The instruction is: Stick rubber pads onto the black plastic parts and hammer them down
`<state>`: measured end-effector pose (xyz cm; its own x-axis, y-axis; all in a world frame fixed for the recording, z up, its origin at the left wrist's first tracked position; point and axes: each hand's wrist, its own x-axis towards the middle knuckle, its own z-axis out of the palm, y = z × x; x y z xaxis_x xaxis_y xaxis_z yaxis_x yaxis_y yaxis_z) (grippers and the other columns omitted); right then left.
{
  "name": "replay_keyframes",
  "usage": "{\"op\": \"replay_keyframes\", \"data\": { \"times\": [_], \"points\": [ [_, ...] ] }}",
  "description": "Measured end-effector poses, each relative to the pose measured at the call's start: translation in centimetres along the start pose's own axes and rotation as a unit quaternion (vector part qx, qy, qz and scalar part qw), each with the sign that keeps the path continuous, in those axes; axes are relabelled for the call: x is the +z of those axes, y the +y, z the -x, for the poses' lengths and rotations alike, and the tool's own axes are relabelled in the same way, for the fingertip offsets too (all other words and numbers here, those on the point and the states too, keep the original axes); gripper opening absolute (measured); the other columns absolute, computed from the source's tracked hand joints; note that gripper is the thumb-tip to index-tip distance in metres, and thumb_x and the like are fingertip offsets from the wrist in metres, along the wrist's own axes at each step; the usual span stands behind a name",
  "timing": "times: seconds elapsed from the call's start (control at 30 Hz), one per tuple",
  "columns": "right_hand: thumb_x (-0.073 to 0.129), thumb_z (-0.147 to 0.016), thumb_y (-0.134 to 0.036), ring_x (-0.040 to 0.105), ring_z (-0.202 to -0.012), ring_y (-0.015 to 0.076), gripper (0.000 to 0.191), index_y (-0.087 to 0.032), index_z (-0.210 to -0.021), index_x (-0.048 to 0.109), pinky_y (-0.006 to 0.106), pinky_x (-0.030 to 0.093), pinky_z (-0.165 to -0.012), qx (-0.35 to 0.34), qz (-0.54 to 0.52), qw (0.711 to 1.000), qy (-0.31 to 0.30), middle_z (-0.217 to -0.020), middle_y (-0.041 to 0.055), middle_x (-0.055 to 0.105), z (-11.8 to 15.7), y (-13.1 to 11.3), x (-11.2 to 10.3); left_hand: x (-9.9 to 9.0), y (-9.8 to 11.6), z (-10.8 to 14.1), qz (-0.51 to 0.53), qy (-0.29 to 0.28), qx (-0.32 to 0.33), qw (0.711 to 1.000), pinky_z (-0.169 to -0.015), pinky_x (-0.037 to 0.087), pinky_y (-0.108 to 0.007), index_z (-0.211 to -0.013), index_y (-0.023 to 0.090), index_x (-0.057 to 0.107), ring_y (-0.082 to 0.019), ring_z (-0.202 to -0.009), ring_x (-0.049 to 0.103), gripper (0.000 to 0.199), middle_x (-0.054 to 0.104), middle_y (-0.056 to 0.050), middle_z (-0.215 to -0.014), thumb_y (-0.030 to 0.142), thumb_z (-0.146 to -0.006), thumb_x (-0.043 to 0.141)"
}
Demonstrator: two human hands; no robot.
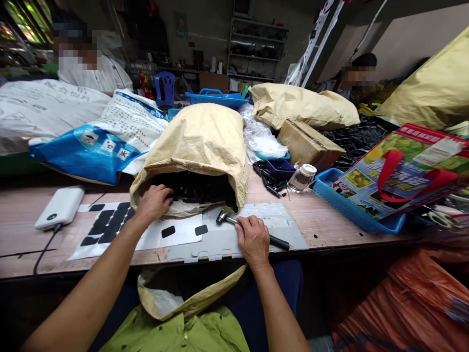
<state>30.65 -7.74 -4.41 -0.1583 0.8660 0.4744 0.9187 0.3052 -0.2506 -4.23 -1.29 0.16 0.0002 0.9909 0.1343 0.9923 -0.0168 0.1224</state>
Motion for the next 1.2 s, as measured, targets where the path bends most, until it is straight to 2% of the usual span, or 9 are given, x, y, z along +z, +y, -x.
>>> {"op": "replay_keyframes", "data": {
  "times": [0.23, 0.37, 0.47, 0.6, 0.67, 0.77, 0.87, 0.97, 1.2],
  "points": [
    [0.059, -0.097, -0.031, 0.051, -0.091, 0.0216, 0.017, -0.026, -0.108, 0.071, 0.033, 0.036, -0.081, 0.003, -0.001, 1.0, -0.001, -0.094, 0.0032, 0.063, -0.1, -0.1, -0.1, 0.3, -0.8, 0.0, -0.057, -0.014, 0.009, 0.998, -0.088, 0.043, -0.045, -0.113, 0.024, 0.073, -0.037, -0.115, 0.049, 0.029, 0.063, -0.012, -0.117, 0.034, -0.088, 0.065],
    [0.059, -0.097, -0.031, 0.051, -0.092, 0.0217, 0.016, -0.026, -0.108, 0.071, 0.033, 0.036, -0.081, 0.007, 0.0, 1.0, -0.003, -0.094, 0.0031, 0.062, -0.1, -0.2, -0.1, 0.1, -1.3, 0.3, -0.04, -0.021, 0.042, 0.998, -0.086, 0.042, -0.043, -0.109, 0.023, 0.071, -0.034, -0.111, 0.051, 0.024, 0.068, -0.01, -0.111, 0.036, -0.09, 0.064],
    [0.06, -0.097, -0.03, 0.051, -0.092, 0.0216, 0.016, -0.026, -0.108, 0.071, 0.033, 0.036, -0.081, 0.008, -0.003, 1.0, -0.002, -0.095, 0.0031, 0.062, 0.0, -0.3, -0.2, -0.5, -1.1, 1.4, -0.016, 0.007, 0.066, 0.998, -0.086, 0.04, -0.042, -0.1, 0.023, 0.072, -0.031, -0.106, 0.054, 0.019, 0.072, -0.008, -0.102, 0.037, -0.091, 0.064],
    [0.06, -0.097, -0.03, 0.051, -0.092, 0.0217, 0.016, -0.026, -0.108, 0.07, 0.033, 0.036, -0.081, 0.01, -0.002, 1.0, -0.006, -0.095, 0.0031, 0.062, 0.0, -0.3, -0.2, -1.4, 2.0, 4.0, 0.071, 0.086, 0.109, 0.988, -0.086, 0.04, -0.04, -0.099, 0.024, 0.072, -0.027, -0.098, 0.056, 0.019, 0.072, -0.006, -0.096, 0.041, -0.093, 0.066],
    [0.06, -0.097, -0.031, 0.051, -0.092, 0.0219, 0.017, -0.026, -0.109, 0.07, 0.033, 0.036, -0.082, 0.009, 0.0, 1.0, -0.004, -0.096, 0.0031, 0.062, 0.0, -0.2, -0.1, -1.2, 4.5, 5.1, 0.131, 0.079, 0.157, 0.976, -0.087, 0.041, -0.038, -0.099, 0.024, 0.072, -0.025, -0.096, 0.056, 0.019, 0.072, -0.004, -0.097, 0.041, -0.094, 0.066],
    [0.06, -0.097, -0.031, 0.051, -0.092, 0.0218, 0.017, -0.026, -0.11, 0.07, 0.033, 0.036, -0.082, 0.01, -0.001, 1.0, 0.003, -0.095, 0.0031, 0.062, 0.0, -0.2, -0.1, 0.0, 7.8, 6.1, 0.177, 0.029, 0.206, 0.962, -0.088, 0.04, -0.037, -0.097, 0.023, 0.072, -0.024, -0.097, 0.056, 0.015, 0.072, -0.004, -0.097, 0.037, -0.093, 0.069],
    [0.06, -0.097, -0.031, 0.051, -0.091, 0.0217, 0.017, -0.026, -0.11, 0.071, 0.033, 0.036, -0.082, 0.008, -0.003, 1.0, 0.003, -0.095, 0.0031, 0.063, 0.1, -0.2, 0.0, 1.8, 9.0, 6.4, 0.209, -0.006, 0.195, 0.958, -0.087, 0.04, -0.037, -0.096, 0.022, 0.072, -0.024, -0.097, 0.055, 0.012, 0.07, -0.004, -0.096, 0.033, -0.09, 0.072],
    [0.059, -0.097, -0.032, 0.051, -0.091, 0.0215, 0.018, -0.026, -0.11, 0.071, 0.033, 0.037, -0.082, 0.006, -0.003, 1.0, 0.006, -0.095, 0.0032, 0.063, 0.1, -0.2, 0.1, 3.0, 8.4, 6.5, 0.258, -0.014, 0.156, 0.953, -0.085, 0.041, -0.036, -0.097, 0.023, 0.073, -0.024, -0.095, 0.054, 0.018, 0.069, -0.003, -0.093, 0.034, -0.084, 0.078],
    [0.058, -0.098, -0.031, 0.053, -0.089, 0.0217, 0.018, -0.026, -0.108, 0.072, 0.033, 0.04, -0.081, -0.009, -0.009, 1.0, -0.007, -0.095, 0.0033, 0.065, -0.2, 0.3, -0.2, 3.5, 7.7, 6.8, 0.326, -0.019, 0.107, 0.939, -0.085, 0.039, -0.035, -0.092, 0.024, 0.077, -0.024, -0.095, 0.054, 0.02, 0.068, -0.002, -0.088, 0.034, -0.076, 0.084]
  ]
}}
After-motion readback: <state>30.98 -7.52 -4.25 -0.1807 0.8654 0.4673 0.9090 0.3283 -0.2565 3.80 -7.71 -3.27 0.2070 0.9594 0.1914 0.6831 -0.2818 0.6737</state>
